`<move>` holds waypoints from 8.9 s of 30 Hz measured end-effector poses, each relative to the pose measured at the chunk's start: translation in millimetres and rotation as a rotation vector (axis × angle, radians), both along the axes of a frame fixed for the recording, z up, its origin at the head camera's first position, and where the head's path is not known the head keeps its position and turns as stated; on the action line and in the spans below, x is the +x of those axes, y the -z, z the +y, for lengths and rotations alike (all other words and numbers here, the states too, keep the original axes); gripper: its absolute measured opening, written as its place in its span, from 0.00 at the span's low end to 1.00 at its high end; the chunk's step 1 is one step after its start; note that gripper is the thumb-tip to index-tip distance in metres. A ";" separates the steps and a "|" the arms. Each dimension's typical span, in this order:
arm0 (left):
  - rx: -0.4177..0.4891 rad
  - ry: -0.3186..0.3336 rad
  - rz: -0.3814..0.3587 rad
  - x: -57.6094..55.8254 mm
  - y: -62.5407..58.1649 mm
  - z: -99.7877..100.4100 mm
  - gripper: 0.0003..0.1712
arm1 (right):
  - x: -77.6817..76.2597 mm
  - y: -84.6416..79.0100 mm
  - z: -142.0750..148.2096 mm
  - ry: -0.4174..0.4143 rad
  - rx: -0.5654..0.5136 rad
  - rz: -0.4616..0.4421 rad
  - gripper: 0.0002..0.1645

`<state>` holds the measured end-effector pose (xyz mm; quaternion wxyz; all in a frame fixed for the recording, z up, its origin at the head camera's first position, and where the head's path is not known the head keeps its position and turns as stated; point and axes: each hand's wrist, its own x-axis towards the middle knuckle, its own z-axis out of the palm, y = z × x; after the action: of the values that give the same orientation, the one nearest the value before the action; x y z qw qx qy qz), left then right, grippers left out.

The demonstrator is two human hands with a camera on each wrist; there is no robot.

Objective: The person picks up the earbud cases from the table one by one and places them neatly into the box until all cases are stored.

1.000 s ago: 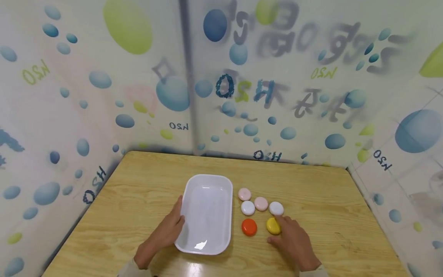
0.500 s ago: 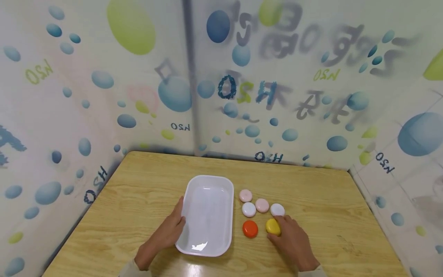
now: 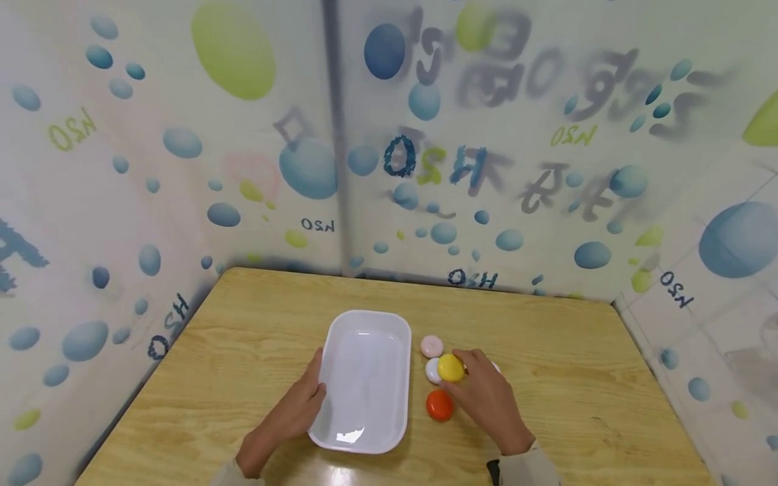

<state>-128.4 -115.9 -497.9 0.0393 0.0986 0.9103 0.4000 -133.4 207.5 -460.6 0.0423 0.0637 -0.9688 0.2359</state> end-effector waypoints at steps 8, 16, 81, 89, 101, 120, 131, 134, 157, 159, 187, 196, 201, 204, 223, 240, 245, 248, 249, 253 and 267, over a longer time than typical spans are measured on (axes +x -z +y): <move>0.012 0.009 0.029 0.7 -1.1 -0.4 0.34 | -17.1 -13.8 -38.1 -0.062 -0.090 -0.023 0.34; 0.023 0.026 0.051 1.2 1.0 -1.7 0.34 | -28.2 -20.8 -76.9 -0.146 -0.097 -0.022 0.33; -0.007 0.044 0.049 -0.7 1.0 -0.1 0.34 | -43.0 16.1 -134.4 -0.392 0.049 -0.001 0.32; 0.010 0.035 0.038 -1.7 1.1 -0.1 0.34 | -45.2 13.6 -127.1 -0.382 -0.021 0.039 0.28; 0.026 0.022 0.033 -1.9 2.2 -1.3 0.34 | -45.2 -3.4 -106.0 -0.322 -0.142 0.080 0.25; 0.030 0.015 0.001 -1.3 -2.8 0.6 0.34 | -41.0 -2.2 5.0 -0.027 -0.165 0.116 0.30; 0.040 0.014 -0.005 -0.8 -3.6 1.9 0.34 | -26.5 17.6 50.2 0.054 -0.092 0.025 0.37; 0.040 0.015 -0.009 -0.4 -3.2 2.2 0.34 | -24.3 22.7 56.3 0.064 -0.071 -0.017 0.38; 0.055 0.024 -0.036 -1.5 -0.3 1.6 0.34 | -26.9 43.1 66.9 0.076 -0.006 -0.129 0.37; 0.053 0.021 -0.031 -1.3 -0.1 1.3 0.34 | -26.8 42.3 66.6 0.071 -0.002 -0.129 0.35; 0.064 0.040 -0.014 0.6 -1.0 -0.6 0.34 | -31.3 14.6 48.7 0.079 -0.072 -0.071 0.37; 0.072 0.037 -0.021 1.0 -0.4 -0.3 0.35 | -31.1 -7.0 28.3 0.047 -0.109 -0.028 0.37; 0.067 0.034 -0.016 0.4 0.6 -0.2 0.34 | -31.9 -13.6 15.1 0.019 -0.134 -0.011 0.36; 0.067 0.032 -0.016 -0.2 1.8 -0.4 0.34 | -33.4 -16.4 5.6 0.001 -0.157 -0.005 0.34; 0.079 0.034 -0.030 -0.1 2.2 -0.9 0.35 | -35.5 -18.7 -66.9 -0.094 -0.229 -0.075 0.33; 0.091 0.045 -0.034 -0.4 1.3 -1.1 0.35 | -36.9 -8.9 -96.9 -0.255 -0.198 -0.080 0.34; 0.092 0.045 -0.037 -0.3 1.3 -0.8 0.35 | -39.2 -8.0 -103.4 -0.278 -0.189 -0.086 0.33; 0.093 0.042 -0.041 -0.5 1.5 -0.6 0.35 | -41.4 -6.7 -106.2 -0.286 -0.189 -0.077 0.33; 0.094 0.042 -0.044 -0.5 1.7 -0.7 0.35 | -42.2 -5.4 -107.0 -0.288 -0.184 -0.069 0.33; 0.089 0.041 -0.049 0.0 2.2 -0.7 0.35 | -44.5 -1.2 -109.8 -0.294 -0.170 -0.041 0.33; 0.067 0.055 0.007 -0.6 0.6 -1.2 0.35 | -52.9 4.5 -114.8 -0.287 -0.116 -0.028 0.33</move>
<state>-129.0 -117.1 -498.5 0.0435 0.1262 0.8935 0.4288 -186.3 92.7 -465.1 -0.0018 0.1956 -0.9349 0.2961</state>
